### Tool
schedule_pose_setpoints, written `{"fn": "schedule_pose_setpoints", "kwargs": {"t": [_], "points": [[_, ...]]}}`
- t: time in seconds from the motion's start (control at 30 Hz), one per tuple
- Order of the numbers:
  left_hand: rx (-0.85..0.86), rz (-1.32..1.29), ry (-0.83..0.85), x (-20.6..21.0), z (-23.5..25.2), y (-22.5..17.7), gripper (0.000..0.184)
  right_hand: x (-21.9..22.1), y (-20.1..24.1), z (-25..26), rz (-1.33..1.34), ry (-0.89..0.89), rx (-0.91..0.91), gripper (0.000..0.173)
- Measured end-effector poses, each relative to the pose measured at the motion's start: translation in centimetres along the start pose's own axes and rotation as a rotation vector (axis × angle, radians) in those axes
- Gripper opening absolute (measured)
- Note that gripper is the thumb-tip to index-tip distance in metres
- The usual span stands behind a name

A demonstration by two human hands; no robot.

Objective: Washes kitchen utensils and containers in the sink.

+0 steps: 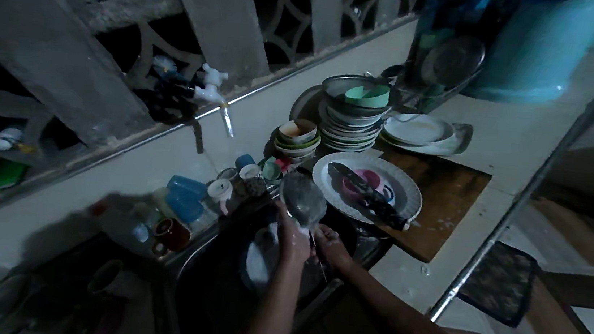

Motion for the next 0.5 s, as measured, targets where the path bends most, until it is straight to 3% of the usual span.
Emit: {"fn": "schedule_pose_setpoints", "kwargs": {"t": [0.1, 0.2, 0.27, 0.33, 0.43, 0.5], "points": [[0.118, 0.225, -0.033, 0.8, -1.0, 0.3, 0.049, 1.0, 0.7, -0.6, -0.026, -0.11, 0.068, 0.031], [0.278, 0.41, 0.134, 0.7, -0.7, 1.0, 0.044, 1.5, 0.5, -1.6, -0.036, -0.034, 0.171, 0.039], [0.298, 0.471, 0.23, 0.2, -0.3, 0.2, 0.046, 1.4, -0.2, -1.4, 0.008, 0.1, 0.214, 0.063], [0.284, 0.476, 0.2, -0.9, 1.1, -0.3, 0.047, 1.2, -0.6, -1.5, 0.055, 0.379, 0.215, 0.077], [0.44, 0.631, 0.228, -1.4, 2.5, -1.1, 0.046, 1.3, -1.0, -2.1, 0.045, 0.618, 0.276, 0.059], [0.509, 0.856, 0.472, -0.1, 1.8, -1.1, 0.044, 1.3, -0.6, -2.7, -0.079, 0.578, 0.306, 0.055]]}}
Point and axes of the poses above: each hand's wrist, its own z-axis towards the middle knuckle, its own x-axis out of the palm, y = z × x, the point moved 6 cm from there along z, towards the middle knuckle, and after that the axes turned 14 degrees about x, right-handed, at the moved point
